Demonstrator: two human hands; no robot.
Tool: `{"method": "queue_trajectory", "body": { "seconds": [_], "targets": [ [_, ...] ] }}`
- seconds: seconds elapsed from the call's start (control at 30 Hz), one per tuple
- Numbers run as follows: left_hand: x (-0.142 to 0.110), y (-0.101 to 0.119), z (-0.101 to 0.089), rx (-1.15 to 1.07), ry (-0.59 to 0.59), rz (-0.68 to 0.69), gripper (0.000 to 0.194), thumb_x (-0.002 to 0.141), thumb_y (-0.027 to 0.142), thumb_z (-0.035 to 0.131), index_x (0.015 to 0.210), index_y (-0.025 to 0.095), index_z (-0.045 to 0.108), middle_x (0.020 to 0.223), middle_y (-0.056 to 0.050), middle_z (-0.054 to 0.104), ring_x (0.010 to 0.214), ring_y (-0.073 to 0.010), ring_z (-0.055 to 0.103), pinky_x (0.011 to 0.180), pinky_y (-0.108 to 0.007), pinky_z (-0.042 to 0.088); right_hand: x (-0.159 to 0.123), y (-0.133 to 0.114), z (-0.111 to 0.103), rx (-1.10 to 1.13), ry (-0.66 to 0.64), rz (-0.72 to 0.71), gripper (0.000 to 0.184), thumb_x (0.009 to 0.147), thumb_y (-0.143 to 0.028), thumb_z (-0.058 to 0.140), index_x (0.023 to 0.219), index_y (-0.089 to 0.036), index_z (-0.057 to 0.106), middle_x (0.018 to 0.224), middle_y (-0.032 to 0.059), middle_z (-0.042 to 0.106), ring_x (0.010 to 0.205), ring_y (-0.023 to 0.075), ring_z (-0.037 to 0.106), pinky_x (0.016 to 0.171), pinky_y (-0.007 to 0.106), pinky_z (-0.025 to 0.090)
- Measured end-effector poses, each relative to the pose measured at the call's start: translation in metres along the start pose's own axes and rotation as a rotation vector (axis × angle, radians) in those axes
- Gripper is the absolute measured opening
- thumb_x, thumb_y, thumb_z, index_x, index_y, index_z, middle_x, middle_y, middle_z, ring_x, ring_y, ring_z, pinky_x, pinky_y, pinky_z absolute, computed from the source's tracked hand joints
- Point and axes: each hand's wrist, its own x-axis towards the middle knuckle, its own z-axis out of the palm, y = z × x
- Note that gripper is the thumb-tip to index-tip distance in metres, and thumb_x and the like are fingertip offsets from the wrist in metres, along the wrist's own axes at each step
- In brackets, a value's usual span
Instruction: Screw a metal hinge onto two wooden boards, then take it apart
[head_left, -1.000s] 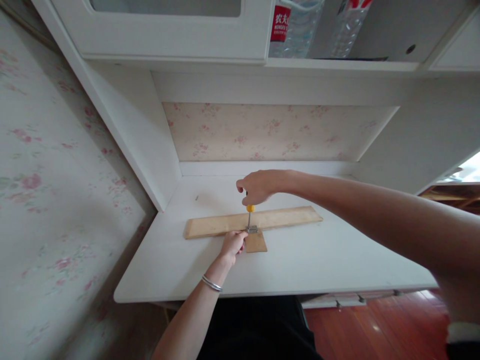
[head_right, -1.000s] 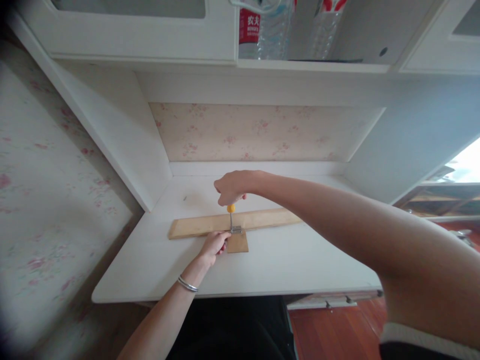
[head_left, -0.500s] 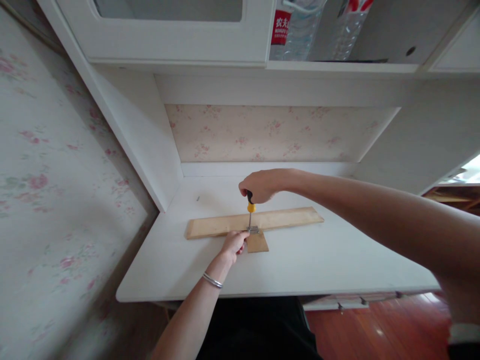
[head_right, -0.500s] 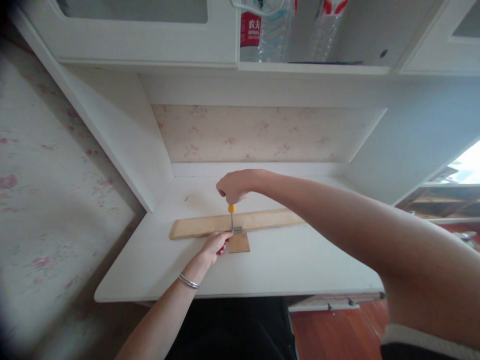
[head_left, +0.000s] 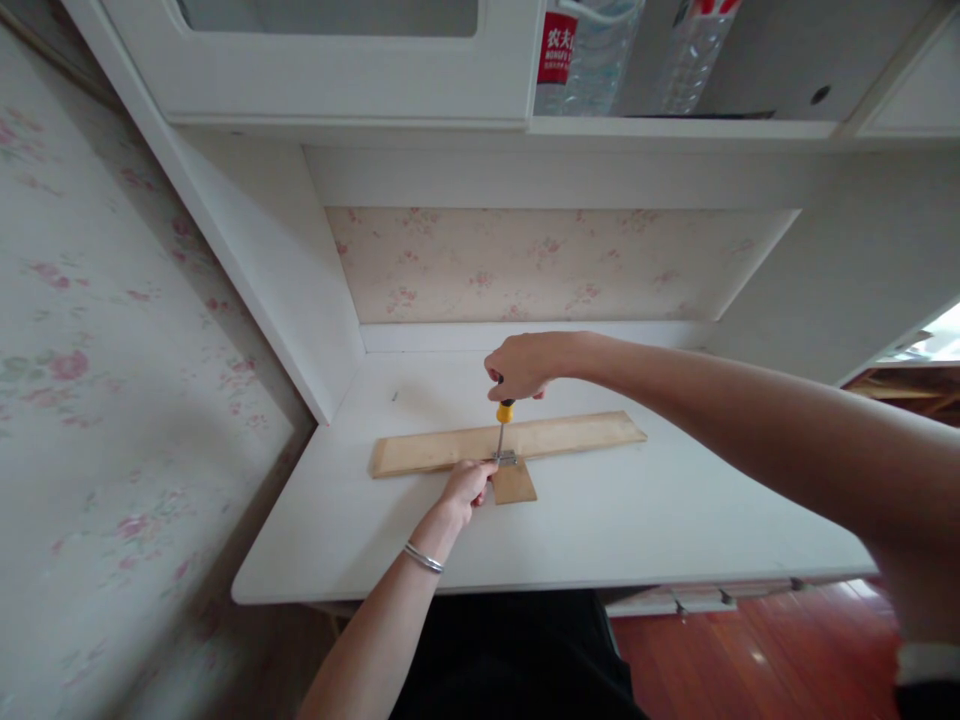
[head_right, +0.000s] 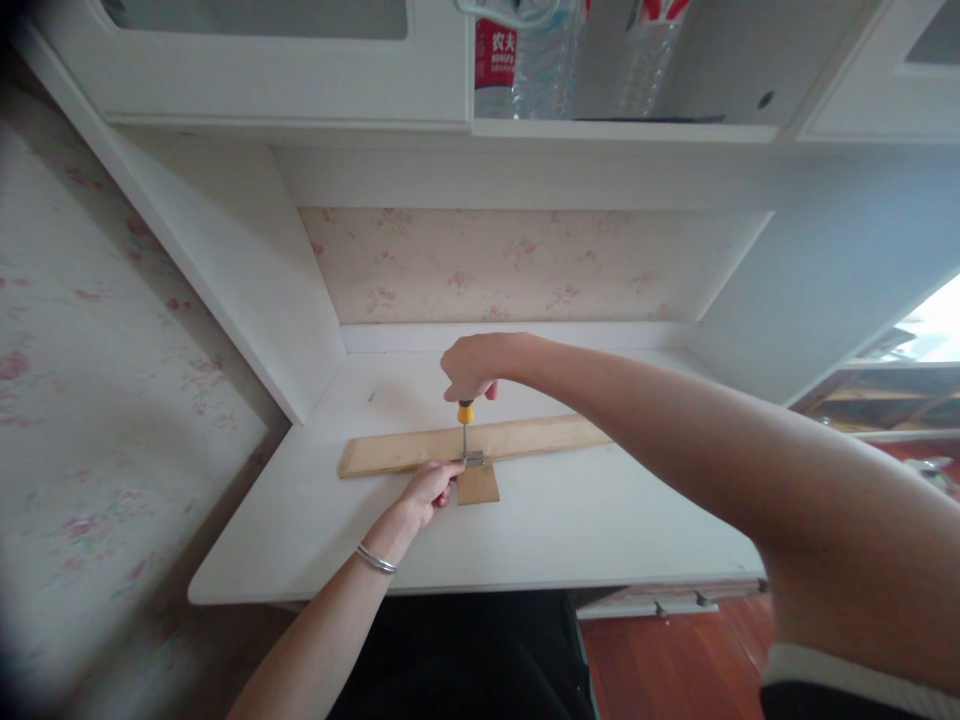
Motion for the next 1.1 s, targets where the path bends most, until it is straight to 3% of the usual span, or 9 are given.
{"method": "queue_trajectory", "body": {
  "seconds": [0.17, 0.33, 0.43, 0.5, 0.63, 0.73, 0.8, 0.97, 1.1],
  "targets": [
    [0.0017, -0.0018, -0.0001, 0.008, 0.014, 0.008, 0.019, 0.071, 0.023, 0.057, 0.058, 0.017, 0.045, 0.043, 0.007, 0.032, 0.033, -0.0056, 0.024, 0.036, -0.022, 0.012, -0.0020, -0.0001, -0.0020, -0.077, 0.052, -0.119, 0.036, 0.072, -0.026, 0.066, 0.106, -0.016, 0.064, 0.087, 0.0084, 0.066, 0.072, 0.0212, 0.059, 0.060, 0.030, 0.036],
    [0.0010, -0.0011, 0.0008, 0.026, 0.043, 0.012, 0.013, 0.071, 0.023, 0.057, 0.062, 0.016, 0.049, 0.044, 0.008, 0.031, 0.034, -0.0056, 0.023, 0.036, -0.022, 0.013, 0.0020, 0.0010, -0.0030, 0.002, -0.051, -0.005, 0.044, 0.084, -0.050, 0.051, 0.093, -0.011, 0.067, 0.067, 0.0075, 0.062, 0.055, 0.0176, 0.056, 0.057, 0.031, 0.036],
    [0.0004, -0.0002, 0.0009, 0.035, 0.046, 0.008, 0.015, 0.071, 0.023, 0.057, 0.061, 0.016, 0.049, 0.043, 0.007, 0.031, 0.034, -0.0059, 0.024, 0.036, -0.022, 0.013, 0.0031, 0.0008, -0.0030, -0.039, -0.023, -0.066, 0.038, 0.078, -0.036, 0.061, 0.108, -0.013, 0.063, 0.075, 0.0070, 0.064, 0.061, 0.0183, 0.057, 0.056, 0.029, 0.036],
    [-0.0002, 0.0002, 0.0010, 0.031, 0.046, 0.006, 0.016, 0.070, 0.023, 0.058, 0.060, 0.016, 0.048, 0.043, 0.007, 0.031, 0.034, -0.0058, 0.023, 0.036, -0.022, 0.014, 0.0028, -0.0001, -0.0033, -0.049, 0.013, -0.119, 0.049, 0.071, -0.030, 0.067, 0.118, -0.018, 0.058, 0.086, 0.0070, 0.065, 0.065, 0.0186, 0.058, 0.055, 0.028, 0.035],
    [-0.0013, 0.0009, 0.0010, 0.020, 0.045, 0.005, 0.019, 0.068, 0.025, 0.061, 0.060, 0.016, 0.047, 0.044, 0.008, 0.031, 0.034, -0.0056, 0.023, 0.036, -0.022, 0.014, 0.0030, -0.0026, -0.0058, 0.024, -0.050, -0.021, 0.042, 0.081, -0.047, 0.056, 0.105, -0.014, 0.064, 0.081, 0.0082, 0.064, 0.056, 0.0175, 0.057, 0.057, 0.030, 0.037],
    [-0.0017, 0.0012, 0.0005, 0.010, 0.038, 0.004, 0.020, 0.068, 0.025, 0.063, 0.060, 0.016, 0.047, 0.045, 0.008, 0.031, 0.036, -0.0054, 0.023, 0.036, -0.022, 0.013, 0.0038, -0.0034, -0.0085, -0.031, -0.071, -0.051, 0.035, 0.080, -0.034, 0.058, 0.108, -0.014, 0.063, 0.077, 0.0074, 0.064, 0.056, 0.0181, 0.058, 0.057, 0.031, 0.037],
    [-0.0020, 0.0014, 0.0002, 0.003, 0.033, 0.002, 0.019, 0.068, 0.025, 0.063, 0.061, 0.016, 0.048, 0.046, 0.007, 0.031, 0.037, -0.0054, 0.024, 0.037, -0.021, 0.014, 0.0042, -0.0039, -0.0096, -0.054, -0.043, -0.110, 0.045, 0.074, -0.025, 0.064, 0.117, -0.017, 0.058, 0.083, 0.0067, 0.065, 0.058, 0.0181, 0.058, 0.056, 0.030, 0.037],
    [-0.0026, 0.0015, 0.0001, -0.007, 0.036, -0.004, 0.021, 0.067, 0.028, 0.066, 0.061, 0.015, 0.050, 0.047, 0.007, 0.031, 0.038, -0.0050, 0.023, 0.037, -0.021, 0.014, 0.0047, -0.0056, -0.0097, 0.028, -0.070, -0.036, 0.039, 0.083, -0.044, 0.055, 0.106, -0.014, 0.063, 0.075, 0.0070, 0.063, 0.053, 0.0174, 0.057, 0.056, 0.031, 0.038],
    [-0.0017, 0.0011, -0.0001, -0.008, 0.042, -0.011, 0.019, 0.067, 0.027, 0.065, 0.062, 0.014, 0.052, 0.050, 0.006, 0.035, 0.040, -0.0048, 0.024, 0.037, -0.020, 0.015, 0.0046, -0.0040, -0.0087, 0.005, -0.028, -0.116, 0.042, 0.078, -0.030, 0.062, 0.118, -0.019, 0.057, 0.083, 0.0061, 0.064, 0.057, 0.0161, 0.057, 0.056, 0.028, 0.037]
  ]
}}
